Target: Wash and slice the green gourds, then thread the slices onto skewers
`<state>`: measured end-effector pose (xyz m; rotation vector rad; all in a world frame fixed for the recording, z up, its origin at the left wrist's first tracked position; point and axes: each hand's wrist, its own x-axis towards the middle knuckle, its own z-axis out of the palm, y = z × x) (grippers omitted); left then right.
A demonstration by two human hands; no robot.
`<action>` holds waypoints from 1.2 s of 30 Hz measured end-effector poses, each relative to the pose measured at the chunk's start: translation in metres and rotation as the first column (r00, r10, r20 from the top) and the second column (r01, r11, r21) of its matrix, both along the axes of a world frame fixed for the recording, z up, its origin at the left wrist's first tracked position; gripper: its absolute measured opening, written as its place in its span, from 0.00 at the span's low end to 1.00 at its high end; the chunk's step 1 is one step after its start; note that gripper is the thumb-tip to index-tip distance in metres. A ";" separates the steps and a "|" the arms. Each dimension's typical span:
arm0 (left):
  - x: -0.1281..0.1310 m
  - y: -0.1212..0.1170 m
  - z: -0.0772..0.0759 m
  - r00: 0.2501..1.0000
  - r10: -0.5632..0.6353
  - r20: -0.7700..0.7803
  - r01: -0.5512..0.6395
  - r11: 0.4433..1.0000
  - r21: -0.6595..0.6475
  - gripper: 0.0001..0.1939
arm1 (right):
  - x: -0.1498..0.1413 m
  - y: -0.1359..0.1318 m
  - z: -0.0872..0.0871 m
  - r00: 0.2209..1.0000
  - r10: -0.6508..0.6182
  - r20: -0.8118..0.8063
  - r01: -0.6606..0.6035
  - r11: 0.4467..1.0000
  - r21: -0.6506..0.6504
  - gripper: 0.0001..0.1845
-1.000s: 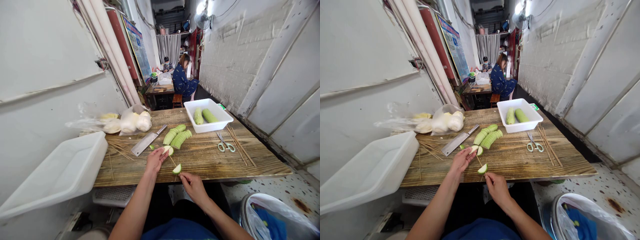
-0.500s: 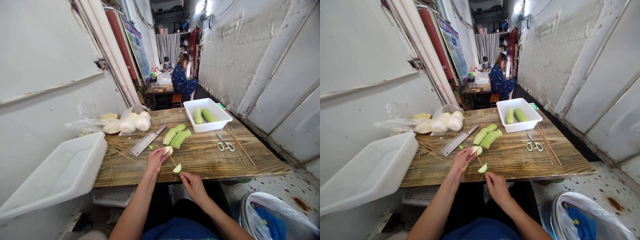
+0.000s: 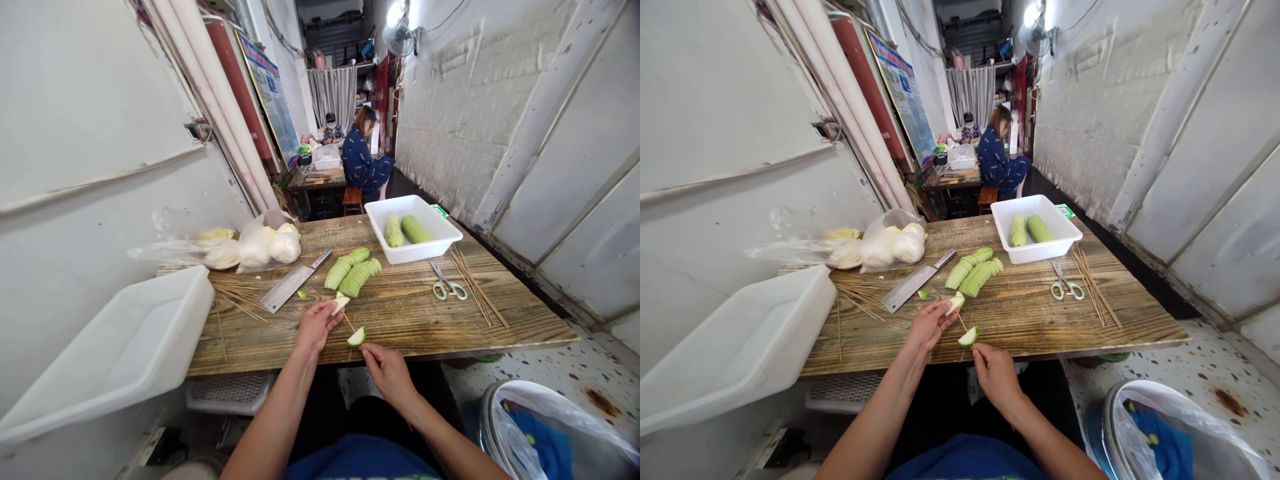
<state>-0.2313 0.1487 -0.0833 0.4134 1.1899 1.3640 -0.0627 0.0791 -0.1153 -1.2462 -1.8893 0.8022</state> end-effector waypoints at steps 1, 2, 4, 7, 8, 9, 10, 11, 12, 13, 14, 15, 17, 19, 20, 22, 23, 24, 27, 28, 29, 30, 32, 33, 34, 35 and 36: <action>0.000 0.000 0.000 1.000 -0.003 -0.001 0.003 1.000 -0.001 0.01 | 0.000 0.000 0.000 1.000 0.000 0.004 0.000 1.000 0.002 0.18; 0.000 0.000 0.000 1.000 -0.005 -0.004 0.005 1.000 -0.001 0.01 | -0.001 0.000 0.000 1.000 -0.001 0.005 0.001 1.000 0.004 0.18; 0.001 -0.001 0.000 1.000 -0.006 -0.011 0.006 1.000 -0.002 0.02 | -0.001 0.000 0.001 1.000 -0.005 -0.001 0.005 1.000 0.005 0.18; 0.002 -0.001 0.000 1.000 -0.010 -0.021 0.010 1.000 -0.001 0.04 | -0.002 0.000 0.001 1.000 -0.004 -0.008 0.004 1.000 0.004 0.18; 0.002 -0.001 0.000 1.000 -0.015 -0.024 0.015 1.000 0.003 0.05 | -0.002 0.000 0.002 1.000 0.001 -0.013 -0.001 1.000 0.003 0.18; 0.001 0.000 0.001 0.999 -0.019 -0.030 0.019 1.000 0.006 0.05 | -0.002 0.001 0.002 1.000 0.010 -0.022 -0.010 1.000 0.004 0.17; 0.000 0.000 0.002 0.999 -0.026 -0.039 0.027 1.000 0.012 0.06 | -0.001 0.002 0.003 0.999 0.018 -0.032 -0.018 1.000 0.005 0.17; -0.002 0.000 0.003 0.998 -0.041 -0.054 0.042 0.999 0.019 0.07 | 0.001 0.003 0.003 0.999 0.027 -0.041 -0.027 1.000 0.007 0.16; -0.005 0.001 0.005 0.995 -0.066 -0.076 0.068 0.997 0.026 0.07 | 0.003 0.004 0.004 0.998 0.036 -0.047 -0.035 0.999 0.011 0.16; -0.009 0.001 0.007 0.989 -0.105 -0.107 0.109 0.993 0.035 0.08 | 0.005 0.005 0.005 0.998 0.047 -0.048 -0.046 0.999 0.015 0.16; -0.013 0.002 0.010 0.976 -0.161 -0.146 0.168 0.985 0.042 0.09 | 0.008 0.007 0.007 0.997 0.063 -0.043 -0.062 0.998 0.019 0.17; -0.017 0.003 0.013 0.954 -0.231 -0.193 0.244 0.969 0.043 0.11 | 0.010 0.008 0.009 0.996 0.086 -0.029 -0.085 0.996 0.023 0.17; -0.025 0.006 0.019 0.873 -0.384 -0.299 0.410 0.912 0.024 0.13 | 0.016 0.010 0.013 0.988 0.151 0.015 -0.152 0.988 0.031 0.17; -0.032 0.008 0.024 0.775 -0.506 -0.379 0.541 0.841 -0.015 0.12 | 0.020 0.012 0.019 0.975 0.211 0.067 -0.213 0.977 0.030 0.19; -0.035 0.009 0.026 0.737 -0.545 -0.399 0.583 0.812 -0.034 0.11 | 0.022 0.013 0.021 0.969 0.230 0.085 -0.233 0.972 0.025 0.19; -0.041 0.010 0.029 0.701 -0.584 -0.409 0.619 0.783 -0.056 0.10 | 0.027 0.015 0.026 0.964 0.247 0.096 -0.249 0.968 0.012 0.20; -0.044 0.011 0.030 0.704 -0.582 -0.407 0.615 0.786 -0.061 0.10 | 0.030 0.015 0.027 0.964 0.251 0.089 -0.252 0.968 0.004 0.20; -0.047 0.011 0.031 0.722 -0.563 -0.402 0.592 0.804 -0.063 0.10 | 0.033 0.016 0.029 0.964 0.253 0.077 -0.254 0.967 -0.001 0.19; -0.060 0.014 0.034 0.837 -0.418 -0.353 0.432 0.901 -0.043 0.10 | 0.042 0.016 0.033 0.968 0.248 0.031 -0.247 0.969 -0.021 0.18; -0.063 0.015 0.035 0.878 -0.362 -0.313 0.373 0.928 -0.028 0.09 | 0.044 0.015 0.034 0.971 0.239 0.017 -0.238 0.971 -0.028 0.18; -0.065 0.015 0.035 0.915 -0.309 -0.260 0.317 0.948 -0.011 0.08 | 0.045 0.014 0.034 0.974 0.227 0.003 -0.227 0.973 -0.032 0.18; -0.065 0.016 0.035 0.946 -0.258 -0.194 0.264 0.964 0.008 0.07 | 0.044 0.013 0.034 0.977 0.212 -0.012 -0.212 0.977 -0.031 0.18; -0.058 0.016 0.032 0.990 -0.133 -0.046 0.135 0.990 0.033 0.03 | 0.038 0.008 0.031 0.983 0.177 -0.049 -0.178 0.984 -0.013 0.17; -0.052 0.016 0.029 0.998 -0.057 0.024 0.057 0.998 0.029 0.03 | 0.033 0.005 0.029 0.984 0.162 -0.068 -0.162 0.987 0.001 0.17; -0.044 0.015 0.026 0.997 0.015 0.081 -0.016 1.000 0.013 0.03 | 0.027 0.003 0.026 0.986 0.149 -0.081 -0.148 0.989 0.014 0.16; -0.035 0.014 0.022 0.990 0.074 0.121 -0.073 0.997 -0.014 0.04 | 0.022 0.000 0.023 0.987 0.135 -0.088 -0.133 0.991 0.024 0.16; -0.027 0.013 0.019 0.982 0.120 0.144 -0.114 0.992 -0.048 0.04 | 0.016 -0.002 0.020 0.989 0.121 -0.087 -0.119 0.992 0.032 0.16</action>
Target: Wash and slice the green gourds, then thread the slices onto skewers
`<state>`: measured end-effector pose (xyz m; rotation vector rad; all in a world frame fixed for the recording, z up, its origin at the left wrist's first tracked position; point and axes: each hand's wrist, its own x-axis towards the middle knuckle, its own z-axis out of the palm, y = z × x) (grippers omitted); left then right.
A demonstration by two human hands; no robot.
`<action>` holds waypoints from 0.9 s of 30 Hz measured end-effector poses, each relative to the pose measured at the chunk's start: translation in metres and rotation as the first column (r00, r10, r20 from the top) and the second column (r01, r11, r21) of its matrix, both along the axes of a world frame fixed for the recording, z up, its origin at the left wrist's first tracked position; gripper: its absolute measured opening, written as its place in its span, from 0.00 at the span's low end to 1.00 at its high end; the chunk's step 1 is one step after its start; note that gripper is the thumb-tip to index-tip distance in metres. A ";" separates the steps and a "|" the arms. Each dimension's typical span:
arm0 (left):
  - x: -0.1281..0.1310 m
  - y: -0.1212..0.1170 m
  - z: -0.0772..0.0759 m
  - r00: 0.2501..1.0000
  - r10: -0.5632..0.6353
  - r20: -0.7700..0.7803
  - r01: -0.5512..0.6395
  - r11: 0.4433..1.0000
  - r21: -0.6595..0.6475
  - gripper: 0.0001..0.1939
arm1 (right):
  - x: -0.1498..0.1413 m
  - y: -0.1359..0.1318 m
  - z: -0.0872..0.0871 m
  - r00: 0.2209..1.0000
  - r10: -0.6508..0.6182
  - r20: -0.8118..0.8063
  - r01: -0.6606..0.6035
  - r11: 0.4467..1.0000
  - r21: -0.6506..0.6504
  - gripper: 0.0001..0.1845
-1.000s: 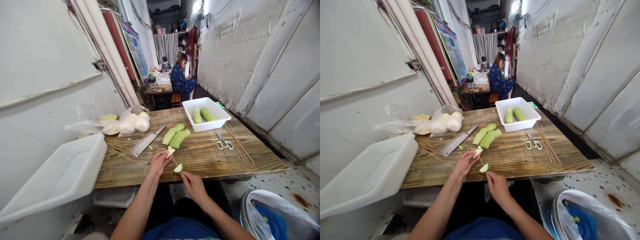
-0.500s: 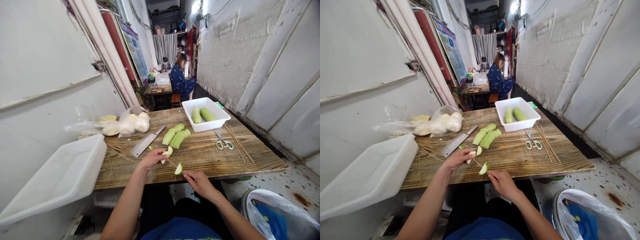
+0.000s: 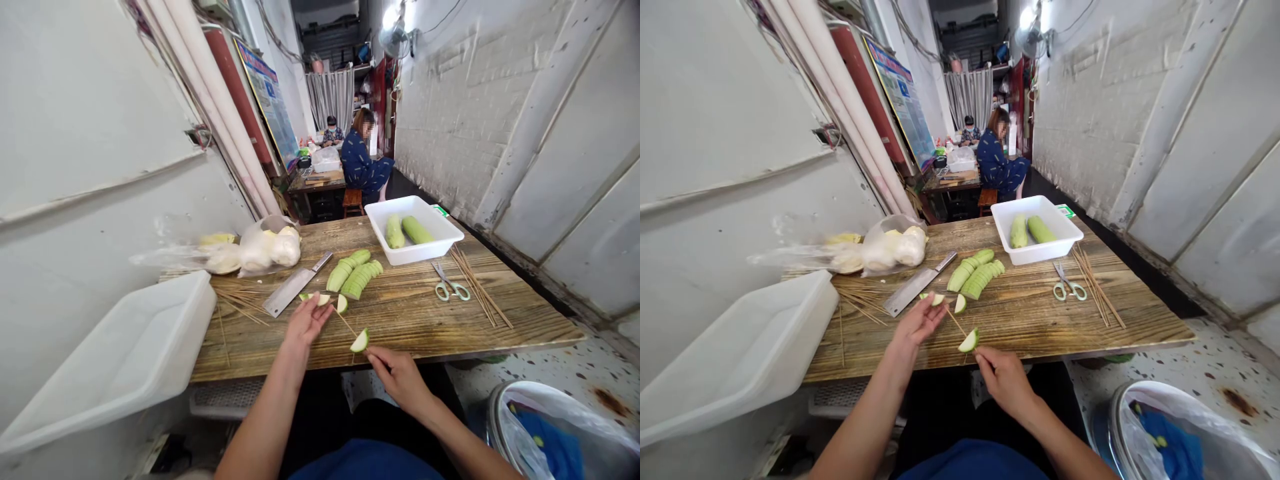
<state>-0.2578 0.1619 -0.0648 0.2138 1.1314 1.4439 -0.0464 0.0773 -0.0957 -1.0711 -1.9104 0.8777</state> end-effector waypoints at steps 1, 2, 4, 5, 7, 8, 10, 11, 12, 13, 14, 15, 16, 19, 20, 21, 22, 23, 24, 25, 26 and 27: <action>0.008 -0.001 -0.004 1.000 0.026 0.016 -0.026 0.999 -0.030 0.03 | -0.005 -0.002 -0.003 1.000 -0.011 0.007 0.011 1.000 0.005 0.16; 0.015 -0.003 -0.007 0.999 0.040 0.028 -0.038 0.998 -0.055 0.02 | -0.008 -0.003 -0.006 1.000 -0.021 0.018 0.021 1.000 0.009 0.16; 0.026 -0.006 -0.011 0.997 0.052 0.061 -0.048 0.996 -0.070 0.02 | -0.012 -0.004 -0.011 0.999 -0.033 0.043 0.032 0.999 0.012 0.16; 0.029 -0.008 -0.012 0.995 0.051 0.084 -0.046 0.997 -0.064 0.03 | -0.012 -0.004 -0.012 0.998 -0.036 0.053 0.036 0.999 0.011 0.15; 0.031 -0.010 -0.011 0.991 0.043 0.129 -0.038 0.998 -0.044 0.04 | -0.012 -0.004 -0.015 0.997 -0.049 0.067 0.049 0.999 0.009 0.15; 0.032 -0.011 -0.009 0.989 0.040 0.142 -0.035 0.999 -0.034 0.05 | -0.012 -0.004 -0.016 0.996 -0.058 0.072 0.058 0.998 0.010 0.15; 0.031 -0.012 -0.006 0.989 0.033 0.143 -0.030 0.999 -0.021 0.06 | -0.012 -0.003 -0.018 0.994 -0.073 0.076 0.072 0.997 0.012 0.15; 0.031 -0.013 -0.005 0.990 0.029 0.137 -0.027 0.999 -0.019 0.06 | -0.012 -0.003 -0.019 0.994 -0.075 0.078 0.075 0.997 0.013 0.15; 0.030 -0.013 -0.004 0.991 0.025 0.129 -0.022 1.000 -0.021 0.06 | -0.012 -0.003 -0.019 0.994 -0.077 0.078 0.076 0.997 0.016 0.15; 0.030 -0.014 -0.003 0.992 0.019 0.122 -0.017 1.000 -0.025 0.06 | -0.013 -0.003 -0.020 0.994 -0.080 0.078 0.079 0.997 0.019 0.15; 0.030 -0.014 -0.003 0.993 0.014 0.115 -0.010 0.999 -0.030 0.06 | -0.013 -0.003 -0.020 0.994 -0.083 0.078 0.081 0.996 0.022 0.15; 0.030 -0.014 -0.002 0.994 0.008 0.110 -0.004 0.999 -0.035 0.05 | -0.014 -0.003 -0.020 0.993 -0.086 0.077 0.084 0.996 0.026 0.15; 0.030 -0.015 -0.003 0.994 0.003 0.105 0.001 0.999 -0.038 0.05 | -0.014 -0.002 -0.020 0.993 -0.088 0.078 0.086 0.996 0.027 0.16; 0.030 -0.015 -0.004 0.995 -0.011 0.100 0.014 0.999 -0.034 0.06 | -0.014 -0.002 -0.019 0.993 -0.088 0.076 0.087 0.996 0.021 0.16; 0.030 -0.015 -0.005 0.995 -0.014 0.100 0.017 1.000 -0.026 0.06 | -0.014 -0.002 -0.019 0.994 -0.087 0.074 0.086 0.996 0.018 0.16; 0.030 -0.015 -0.005 0.995 -0.016 0.099 0.018 1.000 -0.017 0.06 | -0.014 -0.002 -0.019 0.994 -0.085 0.069 0.084 0.996 0.015 0.16; 0.030 -0.015 -0.006 0.995 -0.017 0.096 0.018 1.000 -0.006 0.06 | -0.014 -0.002 -0.020 0.994 -0.084 0.064 0.083 0.996 0.013 0.16; 0.030 -0.015 -0.006 0.996 -0.016 0.093 0.016 1.000 0.004 0.06 | -0.014 -0.002 -0.020 0.995 -0.083 0.058 0.083 0.997 0.010 0.15; 0.030 -0.015 -0.006 0.996 -0.014 0.090 0.013 1.000 0.011 0.06 | -0.013 -0.002 -0.020 0.995 -0.082 0.054 0.082 0.997 0.008 0.15; 0.030 -0.015 -0.005 0.996 -0.012 0.086 0.010 1.000 0.015 0.05 | -0.013 -0.002 -0.020 0.995 -0.083 0.052 0.082 0.997 0.007 0.15; 0.031 -0.016 -0.005 0.996 -0.010 0.084 0.009 1.000 0.020 0.05 | -0.013 -0.002 -0.020 0.995 -0.083 0.053 0.082 0.997 0.008 0.15; 0.031 -0.016 -0.004 0.996 -0.010 0.084 0.008 1.000 0.026 0.05 | -0.012 -0.002 -0.020 0.995 -0.084 0.057 0.084 0.996 0.009 0.15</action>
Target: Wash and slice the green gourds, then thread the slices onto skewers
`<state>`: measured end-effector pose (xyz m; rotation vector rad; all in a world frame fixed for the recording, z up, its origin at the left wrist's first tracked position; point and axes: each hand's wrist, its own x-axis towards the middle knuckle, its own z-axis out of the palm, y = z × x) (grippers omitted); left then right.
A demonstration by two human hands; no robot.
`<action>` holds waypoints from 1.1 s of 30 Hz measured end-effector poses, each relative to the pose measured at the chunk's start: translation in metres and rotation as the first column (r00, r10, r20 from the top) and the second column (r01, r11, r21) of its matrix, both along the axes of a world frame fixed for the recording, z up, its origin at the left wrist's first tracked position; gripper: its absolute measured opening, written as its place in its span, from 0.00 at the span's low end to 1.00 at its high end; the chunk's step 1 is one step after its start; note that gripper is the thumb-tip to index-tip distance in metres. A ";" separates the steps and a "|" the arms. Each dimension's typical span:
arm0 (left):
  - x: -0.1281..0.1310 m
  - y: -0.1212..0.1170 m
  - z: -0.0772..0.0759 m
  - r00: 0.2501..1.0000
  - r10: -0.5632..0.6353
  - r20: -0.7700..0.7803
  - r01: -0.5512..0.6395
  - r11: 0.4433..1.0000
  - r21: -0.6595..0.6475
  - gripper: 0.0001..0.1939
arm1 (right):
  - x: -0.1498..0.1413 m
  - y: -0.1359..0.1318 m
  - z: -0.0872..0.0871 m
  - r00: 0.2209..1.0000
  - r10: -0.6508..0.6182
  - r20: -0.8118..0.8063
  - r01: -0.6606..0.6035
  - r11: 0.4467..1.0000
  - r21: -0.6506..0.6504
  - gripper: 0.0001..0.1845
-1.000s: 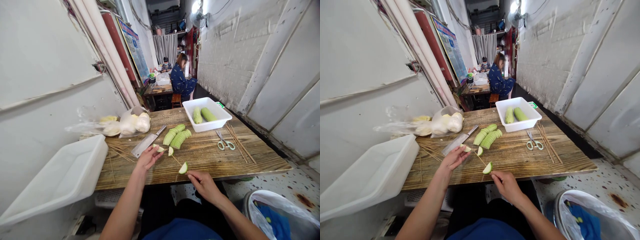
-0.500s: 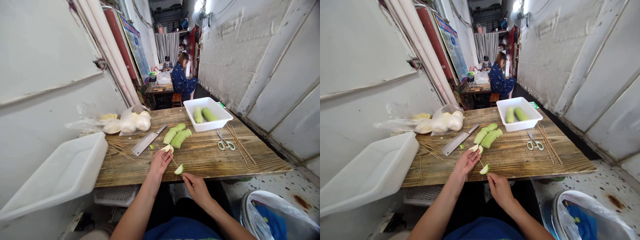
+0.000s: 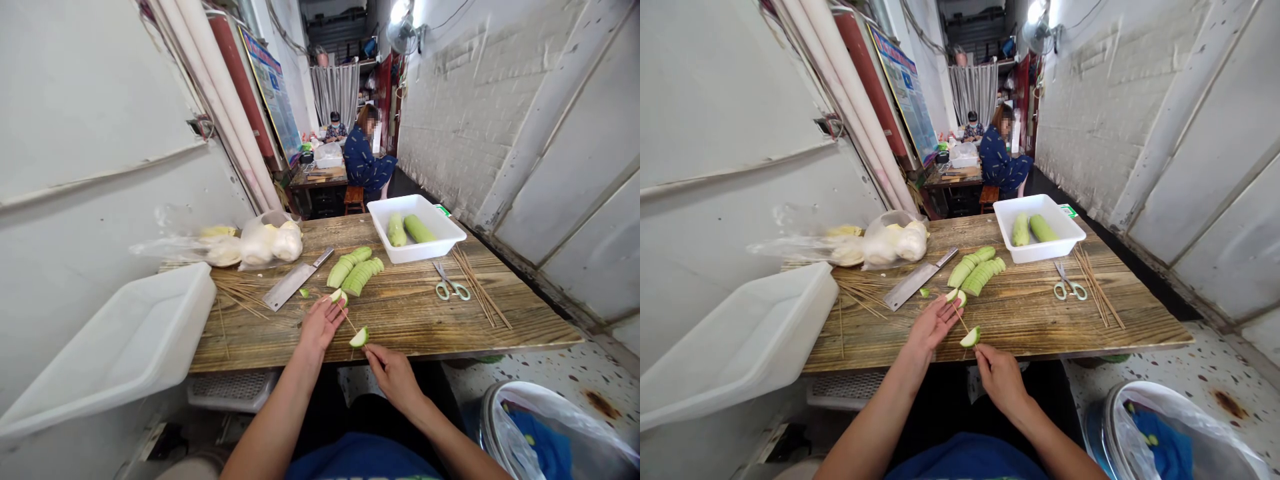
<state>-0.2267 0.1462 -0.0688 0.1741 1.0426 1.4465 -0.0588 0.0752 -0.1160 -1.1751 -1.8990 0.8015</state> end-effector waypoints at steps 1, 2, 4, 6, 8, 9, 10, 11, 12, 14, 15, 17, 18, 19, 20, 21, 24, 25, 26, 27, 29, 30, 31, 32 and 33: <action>0.000 0.000 0.000 1.000 -0.001 0.001 0.001 1.000 0.006 0.05 | 0.000 0.000 0.000 1.000 -0.002 0.004 0.002 1.000 0.001 0.16; 0.000 0.000 0.001 1.000 -0.001 0.003 0.001 1.000 0.011 0.06 | 0.000 0.000 0.001 1.000 -0.004 0.008 0.004 1.000 0.003 0.16; 0.001 0.000 0.001 1.000 0.001 0.006 -0.001 1.000 0.015 0.06 | 0.000 0.001 0.001 1.000 -0.004 0.014 0.004 1.000 0.005 0.16; 0.000 0.001 0.000 1.000 0.005 0.009 -0.005 1.000 0.013 0.05 | 0.000 0.001 0.002 1.000 -0.004 0.016 0.004 1.000 0.007 0.16; 0.000 0.002 0.000 1.000 0.009 0.013 -0.009 1.000 0.012 0.05 | 0.000 0.001 0.002 1.000 -0.004 0.018 0.004 1.000 0.009 0.16; 0.000 0.002 0.000 1.000 0.010 0.013 -0.010 1.000 0.012 0.05 | 0.000 0.001 0.002 1.000 -0.007 0.019 0.006 1.000 0.011 0.15; 0.000 0.003 0.000 1.000 0.010 0.013 -0.011 1.000 0.012 0.05 | 0.000 0.001 0.002 1.000 -0.011 0.022 0.010 1.000 0.015 0.15; -0.001 0.003 0.000 1.000 0.010 0.012 -0.010 1.000 0.012 0.05 | 0.001 0.001 0.002 1.000 -0.015 0.026 0.015 1.000 0.019 0.16; -0.001 0.003 0.001 1.000 0.010 0.011 -0.010 1.000 0.012 0.05 | 0.001 0.002 0.002 0.999 -0.019 0.032 0.018 1.000 0.024 0.16; -0.001 0.003 0.002 1.000 0.007 0.008 -0.007 1.000 0.012 0.06 | 0.001 0.002 0.004 0.999 -0.020 0.042 0.019 0.999 0.033 0.17; -0.001 0.003 0.003 1.000 0.007 0.004 -0.007 1.000 0.012 0.06 | 0.001 0.002 0.005 0.999 -0.019 0.046 0.017 0.999 0.036 0.17; 0.000 0.003 0.003 1.000 0.006 -0.008 -0.006 1.000 0.016 0.06 | 0.001 0.002 0.006 0.998 -0.018 0.053 0.016 0.999 0.042 0.17; 0.000 0.003 0.003 1.000 0.005 -0.016 -0.005 1.000 0.019 0.07 | 0.001 0.001 0.007 0.998 -0.020 0.056 0.018 0.999 0.043 0.17; 0.000 0.003 0.002 1.000 0.003 -0.024 -0.002 1.000 0.023 0.07 | 0.001 0.001 0.008 0.998 -0.022 0.059 0.020 0.999 0.041 0.17; 0.000 0.002 0.001 1.000 -0.001 -0.030 0.001 1.000 0.028 0.07 | 0.001 0.001 0.008 0.998 -0.022 0.063 0.020 0.999 0.038 0.17; 0.000 0.002 0.000 0.999 -0.005 -0.034 0.006 1.000 0.030 0.07 | 0.001 0.001 0.008 0.997 -0.022 0.068 0.020 0.999 0.033 0.17; 0.000 0.000 -0.002 0.999 -0.017 -0.040 0.018 1.000 0.025 0.07 | 0.000 0.000 0.008 0.996 -0.016 0.082 0.014 1.000 0.018 0.18; 0.001 0.000 -0.002 0.999 -0.018 -0.045 0.019 1.000 0.023 0.07 | 0.000 0.000 0.008 0.996 -0.013 0.087 0.012 1.000 0.014 0.18; 0.001 0.000 -0.002 0.998 -0.019 -0.053 0.020 1.000 0.023 0.07 | 0.000 -0.001 0.008 0.996 -0.010 0.092 0.009 1.000 0.011 0.18; 0.001 0.000 -0.002 0.998 -0.023 -0.061 0.025 0.999 0.024 0.07 | 0.000 -0.001 0.008 0.995 -0.009 0.095 0.008 1.000 0.010 0.18; 0.001 0.000 -0.001 0.997 -0.039 -0.070 0.041 0.999 0.027 0.07 | 0.000 -0.001 0.009 0.995 -0.005 0.102 0.004 1.000 0.010 0.17; 0.001 0.001 -0.001 0.997 -0.048 -0.067 0.050 0.998 0.030 0.06 | 0.000 -0.001 0.009 0.995 -0.002 0.105 0.001 1.000 0.010 0.17; 0.002 0.001 -0.001 0.997 -0.053 -0.062 0.055 0.998 0.034 0.05 | 0.000 -0.001 0.010 0.994 -0.001 0.106 0.000 1.000 0.010 0.16; 0.002 0.001 -0.002 0.997 -0.050 -0.054 0.052 0.998 0.039 0.04 | 0.000 -0.001 0.010 0.994 0.000 0.107 -0.002 1.000 0.011 0.16; 0.002 0.001 -0.003 0.998 -0.040 -0.044 0.042 0.998 0.046 0.03 | 0.000 -0.001 0.010 0.994 0.003 0.109 -0.004 1.000 0.011 0.16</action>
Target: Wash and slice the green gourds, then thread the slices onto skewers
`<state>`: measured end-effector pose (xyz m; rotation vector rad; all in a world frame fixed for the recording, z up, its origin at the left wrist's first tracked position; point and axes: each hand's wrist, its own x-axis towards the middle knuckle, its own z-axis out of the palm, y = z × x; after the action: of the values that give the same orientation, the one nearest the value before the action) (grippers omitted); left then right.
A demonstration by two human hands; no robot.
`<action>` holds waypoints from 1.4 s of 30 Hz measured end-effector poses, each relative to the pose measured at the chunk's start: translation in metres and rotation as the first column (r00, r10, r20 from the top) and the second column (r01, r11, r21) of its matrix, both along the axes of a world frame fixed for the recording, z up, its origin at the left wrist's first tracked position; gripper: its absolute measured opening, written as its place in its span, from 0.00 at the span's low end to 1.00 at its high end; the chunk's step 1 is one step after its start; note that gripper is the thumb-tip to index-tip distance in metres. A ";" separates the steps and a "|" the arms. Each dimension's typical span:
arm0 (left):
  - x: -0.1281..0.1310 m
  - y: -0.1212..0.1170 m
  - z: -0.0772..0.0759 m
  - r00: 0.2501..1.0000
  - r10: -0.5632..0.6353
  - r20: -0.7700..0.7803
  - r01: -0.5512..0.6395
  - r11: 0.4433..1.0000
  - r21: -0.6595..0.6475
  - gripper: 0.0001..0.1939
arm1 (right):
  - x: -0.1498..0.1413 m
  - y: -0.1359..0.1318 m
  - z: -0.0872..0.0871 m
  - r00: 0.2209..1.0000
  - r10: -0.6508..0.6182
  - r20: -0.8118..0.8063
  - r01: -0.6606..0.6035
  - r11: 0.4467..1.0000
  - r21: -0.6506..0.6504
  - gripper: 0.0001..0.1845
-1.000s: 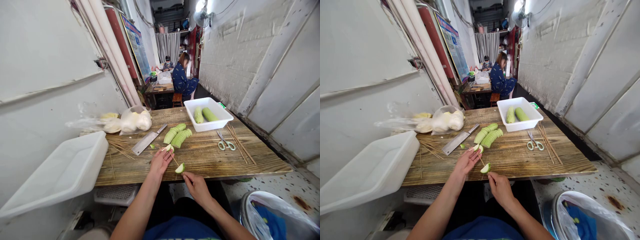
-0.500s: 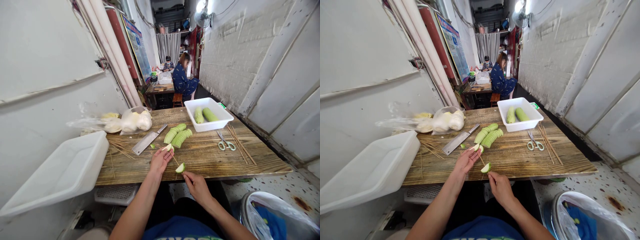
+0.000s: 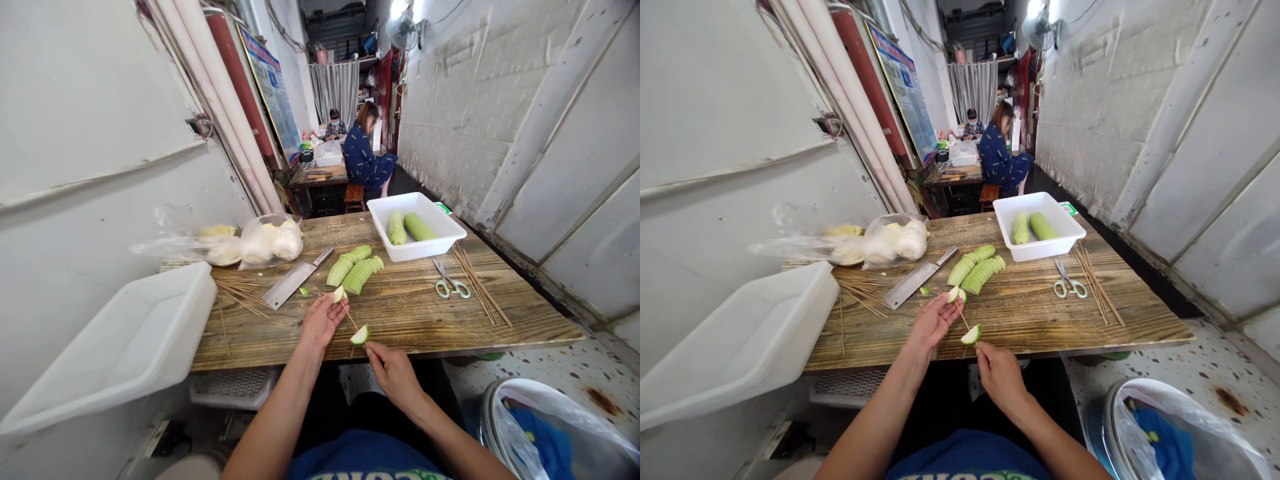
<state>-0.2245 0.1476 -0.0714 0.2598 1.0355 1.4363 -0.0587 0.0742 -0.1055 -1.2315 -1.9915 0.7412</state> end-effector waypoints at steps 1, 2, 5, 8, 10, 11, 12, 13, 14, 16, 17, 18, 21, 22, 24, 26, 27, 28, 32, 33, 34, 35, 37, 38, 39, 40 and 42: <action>0.000 0.000 -0.001 1.000 0.015 0.011 -0.015 1.000 0.006 0.02 | 0.000 0.000 0.000 1.000 0.003 0.003 -0.003 1.000 0.000 0.16; 0.001 0.001 -0.003 0.999 0.032 0.022 -0.033 0.999 0.011 0.01 | -0.001 -0.001 0.000 1.000 0.004 0.008 -0.004 1.000 0.000 0.16; 0.002 0.002 -0.005 0.996 0.079 0.044 -0.080 0.997 0.018 0.03 | -0.002 -0.003 0.000 1.000 0.013 0.021 -0.013 1.000 -0.003 0.17; 0.003 0.004 -0.005 0.995 0.093 0.040 -0.093 0.996 0.002 0.03 | -0.003 -0.004 0.001 1.000 0.017 0.022 -0.017 1.000 -0.005 0.16; 0.003 0.005 -0.003 0.996 0.087 0.025 -0.087 0.996 -0.010 0.04 | -0.003 -0.005 0.001 0.999 0.014 0.028 -0.014 1.000 -0.006 0.16; 0.003 0.005 -0.002 0.997 0.081 0.014 -0.081 0.997 -0.010 0.03 | -0.003 -0.005 0.001 0.999 0.011 0.035 -0.011 1.000 -0.008 0.16; 0.003 0.005 -0.001 0.997 0.074 0.001 -0.074 0.997 -0.007 0.03 | -0.003 -0.006 0.001 0.999 0.008 0.039 -0.007 1.000 -0.010 0.17; 0.003 0.006 0.000 0.998 0.065 -0.011 -0.065 0.998 -0.003 0.03 | -0.003 -0.006 0.002 0.999 0.004 0.040 -0.004 1.000 -0.012 0.17; 0.003 0.006 0.000 0.998 0.055 -0.019 -0.055 0.998 -0.002 0.03 | -0.003 -0.006 0.002 0.999 0.001 0.038 0.000 1.000 -0.015 0.17; 0.003 0.005 0.000 0.999 0.038 -0.026 -0.038 0.999 -0.008 0.04 | -0.004 -0.007 0.003 1.000 -0.006 0.031 0.006 1.000 -0.017 0.17; 0.003 0.005 0.000 0.999 0.030 -0.028 -0.030 0.999 -0.013 0.04 | -0.004 -0.007 0.003 0.999 -0.010 0.031 0.011 1.000 -0.016 0.17; 0.003 0.005 0.000 0.999 0.023 -0.032 -0.024 1.000 -0.017 0.04 | -0.004 -0.007 0.004 0.999 -0.015 0.039 0.015 1.000 -0.016 0.17; 0.004 0.003 0.000 0.999 -0.001 -0.045 0.000 1.000 -0.023 0.04 | -0.006 -0.007 0.003 0.997 -0.024 0.075 0.025 0.999 -0.020 0.17; 0.005 0.002 0.000 0.999 -0.015 -0.048 0.014 1.000 -0.024 0.04 | -0.006 -0.007 0.003 0.996 -0.027 0.084 0.029 0.999 -0.021 0.17; 0.006 0.001 0.000 0.998 -0.037 -0.055 0.036 0.999 -0.024 0.03 | -0.006 -0.007 0.002 0.995 -0.036 0.095 0.038 0.999 -0.017 0.17; 0.007 0.001 0.000 0.997 -0.045 -0.063 0.043 0.999 -0.029 0.03 | -0.006 -0.006 0.001 0.993 -0.048 0.106 0.049 0.999 -0.007 0.17; 0.007 0.000 0.000 0.997 -0.044 -0.065 0.042 0.999 -0.034 0.03 | -0.006 -0.006 0.001 0.992 -0.053 0.113 0.053 0.999 -0.003 0.17; 0.007 0.000 0.000 0.997 -0.043 -0.065 0.041 0.998 -0.041 0.03 | -0.006 -0.006 0.000 0.991 -0.055 0.120 0.055 0.998 0.002 0.17; 0.010 -0.002 -0.004 0.997 -0.060 -0.055 0.056 0.996 -0.067 0.04 | -0.006 -0.005 0.001 0.990 -0.061 0.126 0.059 0.998 0.017 0.16; 0.011 -0.003 -0.005 0.996 -0.073 -0.053 0.069 0.995 -0.077 0.04 | -0.007 -0.004 0.002 0.990 -0.068 0.124 0.065 0.998 0.028 0.16; 0.013 -0.004 -0.007 0.995 -0.085 -0.049 0.081 0.993 -0.085 0.03 | -0.007 -0.003 0.002 0.989 -0.077 0.125 0.072 0.997 0.040 0.16; 0.015 -0.005 -0.008 0.995 -0.091 -0.046 0.087 0.992 -0.091 0.03 | -0.007 -0.001 0.003 0.988 -0.086 0.129 0.080 0.995 0.051 0.16; 0.019 -0.007 -0.010 0.995 -0.089 -0.039 0.085 0.992 -0.095 0.03 | -0.007 0.003 0.003 0.985 -0.098 0.143 0.089 0.994 0.064 0.16; 0.020 -0.007 -0.010 0.996 -0.083 -0.035 0.080 0.992 -0.094 0.03 | -0.007 0.004 0.003 0.984 -0.097 0.147 0.089 0.994 0.065 0.16; 0.020 -0.008 -0.010 0.996 -0.082 -0.028 0.079 0.993 -0.090 0.03 | -0.007 0.006 0.002 0.985 -0.095 0.146 0.086 0.994 0.066 0.16; 0.020 -0.008 -0.010 0.996 -0.084 -0.015 0.082 0.993 -0.081 0.03 | -0.006 0.007 0.002 0.985 -0.093 0.142 0.085 0.994 0.066 0.16; 0.019 -0.009 -0.009 0.995 -0.088 0.037 0.090 0.994 -0.053 0.03 | -0.006 0.009 0.000 0.987 -0.095 0.131 0.087 0.994 0.068 0.17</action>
<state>-0.2051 0.1387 -0.0800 0.2379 1.0215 1.3258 -0.0644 0.0832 -0.1054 -1.3570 -2.0349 0.5606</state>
